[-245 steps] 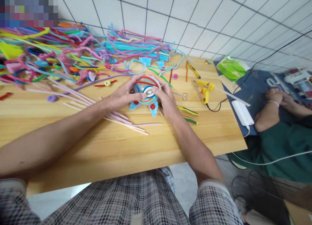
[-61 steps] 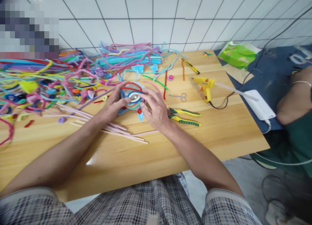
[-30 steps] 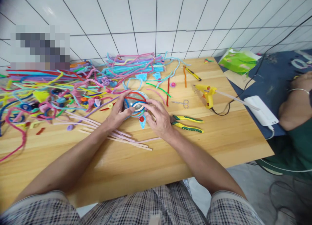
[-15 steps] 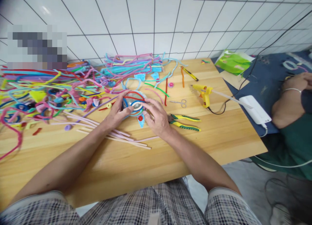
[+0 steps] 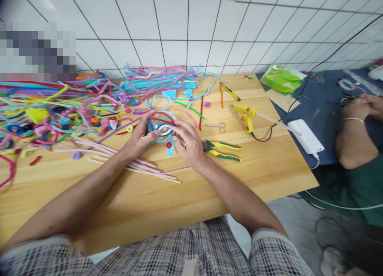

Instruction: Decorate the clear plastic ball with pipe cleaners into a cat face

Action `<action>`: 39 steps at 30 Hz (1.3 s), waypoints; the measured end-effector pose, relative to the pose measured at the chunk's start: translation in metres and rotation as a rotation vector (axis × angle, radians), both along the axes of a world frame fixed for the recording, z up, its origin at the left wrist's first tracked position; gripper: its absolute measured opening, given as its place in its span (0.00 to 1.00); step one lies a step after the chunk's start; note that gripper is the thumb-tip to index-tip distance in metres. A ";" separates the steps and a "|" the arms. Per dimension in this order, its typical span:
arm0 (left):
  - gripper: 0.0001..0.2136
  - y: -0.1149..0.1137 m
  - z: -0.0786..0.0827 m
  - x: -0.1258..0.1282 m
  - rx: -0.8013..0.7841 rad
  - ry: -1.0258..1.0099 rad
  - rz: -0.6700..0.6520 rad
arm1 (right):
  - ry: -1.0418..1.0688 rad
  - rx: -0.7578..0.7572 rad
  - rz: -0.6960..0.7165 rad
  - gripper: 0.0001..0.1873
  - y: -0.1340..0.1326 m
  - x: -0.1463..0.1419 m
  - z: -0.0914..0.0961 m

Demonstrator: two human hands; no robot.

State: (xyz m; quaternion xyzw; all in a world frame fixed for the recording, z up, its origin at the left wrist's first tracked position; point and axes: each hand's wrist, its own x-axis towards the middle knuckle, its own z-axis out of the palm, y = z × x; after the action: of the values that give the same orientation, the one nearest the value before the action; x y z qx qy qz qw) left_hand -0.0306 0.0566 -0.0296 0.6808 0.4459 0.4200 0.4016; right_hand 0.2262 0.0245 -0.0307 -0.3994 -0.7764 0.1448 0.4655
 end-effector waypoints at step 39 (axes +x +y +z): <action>0.47 0.003 0.004 0.000 -0.021 0.017 0.015 | 0.030 0.021 0.019 0.24 0.001 0.003 -0.001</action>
State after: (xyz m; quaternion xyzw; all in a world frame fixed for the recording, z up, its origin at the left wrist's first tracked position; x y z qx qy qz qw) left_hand -0.0307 0.0598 -0.0255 0.6769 0.4587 0.4125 0.4017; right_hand 0.2288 0.0256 -0.0321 -0.3851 -0.7745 0.1470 0.4799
